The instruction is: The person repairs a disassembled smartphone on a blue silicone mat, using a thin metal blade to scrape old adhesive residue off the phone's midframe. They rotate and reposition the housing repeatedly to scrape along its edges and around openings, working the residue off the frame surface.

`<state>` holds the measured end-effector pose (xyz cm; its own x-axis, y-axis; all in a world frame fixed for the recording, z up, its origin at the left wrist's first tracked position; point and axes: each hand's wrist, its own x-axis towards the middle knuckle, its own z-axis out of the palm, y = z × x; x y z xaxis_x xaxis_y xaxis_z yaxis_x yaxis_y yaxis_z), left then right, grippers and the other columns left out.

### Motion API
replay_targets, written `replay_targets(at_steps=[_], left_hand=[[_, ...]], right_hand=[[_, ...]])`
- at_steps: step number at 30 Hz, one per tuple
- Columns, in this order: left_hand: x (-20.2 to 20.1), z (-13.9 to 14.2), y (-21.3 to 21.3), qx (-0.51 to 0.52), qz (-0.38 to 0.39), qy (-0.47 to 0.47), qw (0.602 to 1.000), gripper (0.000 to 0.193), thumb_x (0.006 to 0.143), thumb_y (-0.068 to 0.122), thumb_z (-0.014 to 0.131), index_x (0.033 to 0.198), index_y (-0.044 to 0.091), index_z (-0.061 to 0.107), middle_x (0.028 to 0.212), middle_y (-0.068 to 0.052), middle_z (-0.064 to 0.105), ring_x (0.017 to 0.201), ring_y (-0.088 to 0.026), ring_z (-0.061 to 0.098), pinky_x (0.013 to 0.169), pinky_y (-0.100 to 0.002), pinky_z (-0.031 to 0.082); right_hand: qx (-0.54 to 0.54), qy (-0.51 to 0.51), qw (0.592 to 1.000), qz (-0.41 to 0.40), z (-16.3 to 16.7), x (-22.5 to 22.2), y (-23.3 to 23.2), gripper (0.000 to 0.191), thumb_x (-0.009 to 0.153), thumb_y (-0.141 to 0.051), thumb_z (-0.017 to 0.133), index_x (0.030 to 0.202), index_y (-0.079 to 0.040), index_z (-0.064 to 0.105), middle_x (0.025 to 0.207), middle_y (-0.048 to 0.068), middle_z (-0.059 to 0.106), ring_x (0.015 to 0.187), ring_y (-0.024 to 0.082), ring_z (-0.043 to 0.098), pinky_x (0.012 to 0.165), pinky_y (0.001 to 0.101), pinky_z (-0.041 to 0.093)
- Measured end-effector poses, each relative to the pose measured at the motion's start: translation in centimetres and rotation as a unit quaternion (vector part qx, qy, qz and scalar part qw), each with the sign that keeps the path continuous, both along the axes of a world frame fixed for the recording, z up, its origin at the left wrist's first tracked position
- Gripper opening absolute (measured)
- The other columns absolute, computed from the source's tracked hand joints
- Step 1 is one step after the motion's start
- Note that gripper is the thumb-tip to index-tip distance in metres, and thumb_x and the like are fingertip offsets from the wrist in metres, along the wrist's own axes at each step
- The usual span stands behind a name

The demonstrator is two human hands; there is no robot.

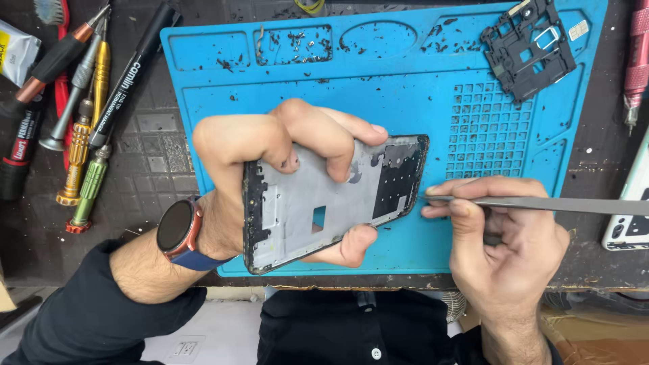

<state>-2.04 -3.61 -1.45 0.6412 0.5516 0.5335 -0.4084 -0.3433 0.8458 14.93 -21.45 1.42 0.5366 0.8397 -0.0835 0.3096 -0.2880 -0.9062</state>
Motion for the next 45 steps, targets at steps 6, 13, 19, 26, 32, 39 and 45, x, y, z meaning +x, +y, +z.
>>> replay_targets(at_steps=[6,13,19,26,32,39,45], left_hand=[[0.1,0.0,0.1,0.008,0.000,-0.002,1.000,0.078,0.075,0.011,0.090,0.112,0.011,0.022,0.095,-0.014,0.053,0.093,-0.026,0.067,0.098,-0.052,0.066],[0.1,-0.2,0.1,0.003,-0.005,-0.003,1.000,0.078,0.077,0.009,0.091,0.114,0.011,0.022,0.098,-0.013,0.052,0.095,-0.024,0.064,0.102,-0.051,0.065],[0.2,-0.2,0.1,0.001,-0.005,-0.006,1.000,0.077,0.077,0.008,0.089,0.114,0.011,0.022,0.098,-0.013,0.052,0.094,-0.024,0.064,0.102,-0.051,0.065],[0.3,0.1,0.2,0.005,-0.001,-0.004,1.000,0.076,0.077,0.010,0.089,0.113,0.011,0.022,0.097,-0.014,0.050,0.091,-0.021,0.061,0.101,-0.050,0.065],[0.1,-0.3,0.1,0.008,-0.003,0.002,1.000,0.077,0.078,0.011,0.090,0.113,0.011,0.021,0.097,-0.014,0.052,0.093,-0.024,0.064,0.101,-0.051,0.066],[0.2,-0.1,0.2,-0.010,-0.015,-0.023,1.000,0.075,0.077,0.012,0.093,0.109,0.009,0.025,0.096,-0.015,0.058,0.098,-0.029,0.070,0.097,-0.051,0.067],[-0.3,1.1,1.1,0.086,-0.006,0.000,0.996,0.070,0.073,0.011,0.095,0.094,0.010,0.028,0.089,-0.013,0.064,0.104,-0.043,0.075,0.073,-0.042,0.068]], right_hand=[[0.003,-0.027,1.000,0.012,-0.1,-0.2,-0.2,0.014,0.111,0.000,0.059,0.115,0.009,0.049,0.101,0.022,0.072,0.092,0.022,0.077,0.080,0.0302,0.069],[0.003,-0.034,0.999,0.016,-0.2,0.0,-0.2,0.016,0.111,-0.002,0.060,0.115,0.009,0.049,0.102,0.022,0.071,0.090,0.021,0.077,0.079,0.0293,0.068],[-0.005,-0.031,0.999,0.026,-0.1,0.2,-0.3,0.015,0.110,-0.002,0.060,0.114,0.008,0.050,0.101,0.020,0.072,0.085,0.018,0.075,0.077,0.0268,0.066],[-0.028,-0.039,0.998,0.051,0.0,0.6,-0.3,0.014,0.106,-0.001,0.062,0.111,0.007,0.052,0.100,0.021,0.072,0.083,0.020,0.075,0.074,0.0284,0.063],[0.044,0.087,0.995,-0.021,-0.1,0.6,-0.7,0.016,0.107,-0.005,0.060,0.114,0.002,0.048,0.100,0.018,0.070,0.085,0.018,0.074,0.079,0.0284,0.066],[0.011,0.046,0.999,0.008,-0.5,0.4,-1.0,0.015,0.109,-0.001,0.060,0.116,0.005,0.049,0.101,0.023,0.072,0.085,0.020,0.076,0.078,0.0287,0.065],[0.004,0.029,0.999,0.027,-0.4,0.3,-0.9,0.014,0.107,0.000,0.062,0.114,0.006,0.051,0.099,0.022,0.072,0.086,0.020,0.075,0.080,0.0287,0.065]])
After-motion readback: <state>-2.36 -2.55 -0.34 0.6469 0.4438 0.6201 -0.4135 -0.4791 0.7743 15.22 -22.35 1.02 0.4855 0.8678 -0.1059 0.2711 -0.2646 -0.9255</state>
